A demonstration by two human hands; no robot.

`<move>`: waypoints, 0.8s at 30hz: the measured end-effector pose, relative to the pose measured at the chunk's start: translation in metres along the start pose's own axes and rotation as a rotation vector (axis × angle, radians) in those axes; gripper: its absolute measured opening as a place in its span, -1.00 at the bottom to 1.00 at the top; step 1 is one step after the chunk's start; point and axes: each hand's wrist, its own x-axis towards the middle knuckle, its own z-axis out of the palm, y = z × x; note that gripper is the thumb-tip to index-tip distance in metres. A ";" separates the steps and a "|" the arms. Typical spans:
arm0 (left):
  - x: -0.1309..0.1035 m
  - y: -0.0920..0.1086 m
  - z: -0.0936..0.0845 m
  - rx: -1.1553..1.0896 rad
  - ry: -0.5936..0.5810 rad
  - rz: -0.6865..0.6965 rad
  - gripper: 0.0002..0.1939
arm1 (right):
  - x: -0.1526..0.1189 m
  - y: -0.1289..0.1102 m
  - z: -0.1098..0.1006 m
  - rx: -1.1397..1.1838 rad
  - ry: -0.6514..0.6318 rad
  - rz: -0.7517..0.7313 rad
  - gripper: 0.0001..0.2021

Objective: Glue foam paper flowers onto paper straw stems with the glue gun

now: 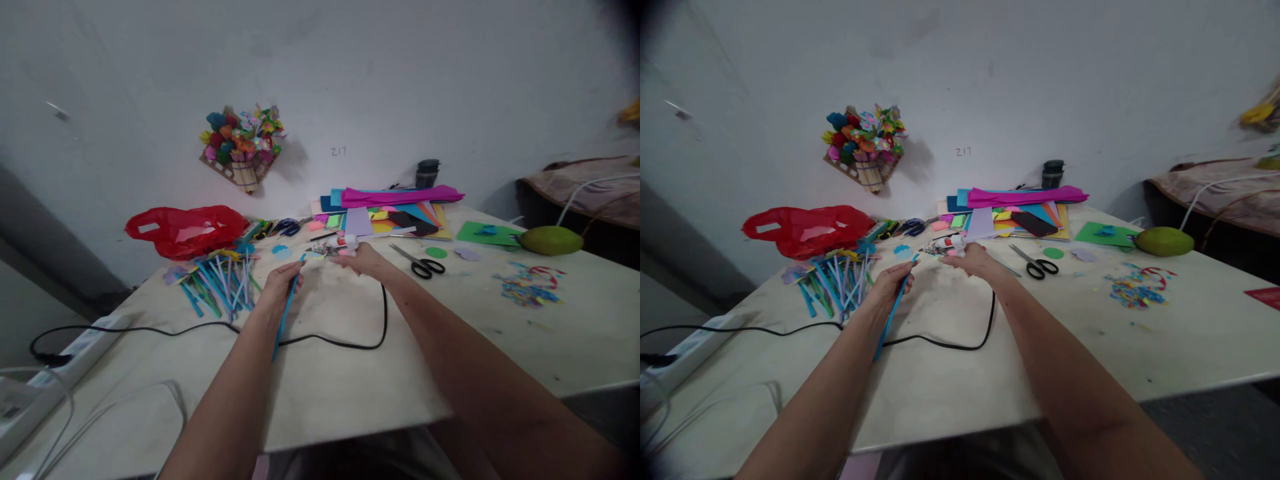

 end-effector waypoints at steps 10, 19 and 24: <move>0.001 0.003 0.000 -0.132 -0.014 -0.117 -0.72 | 0.000 0.003 0.003 -0.218 0.011 -0.167 -0.60; 0.000 0.005 -0.004 -0.347 -0.032 -0.230 -0.84 | 0.008 0.012 -0.004 -0.455 0.011 -0.378 -0.69; 0.001 0.005 -0.007 -0.312 -0.032 -0.215 -0.82 | 0.006 0.008 -0.009 -0.350 -0.015 -0.363 -0.68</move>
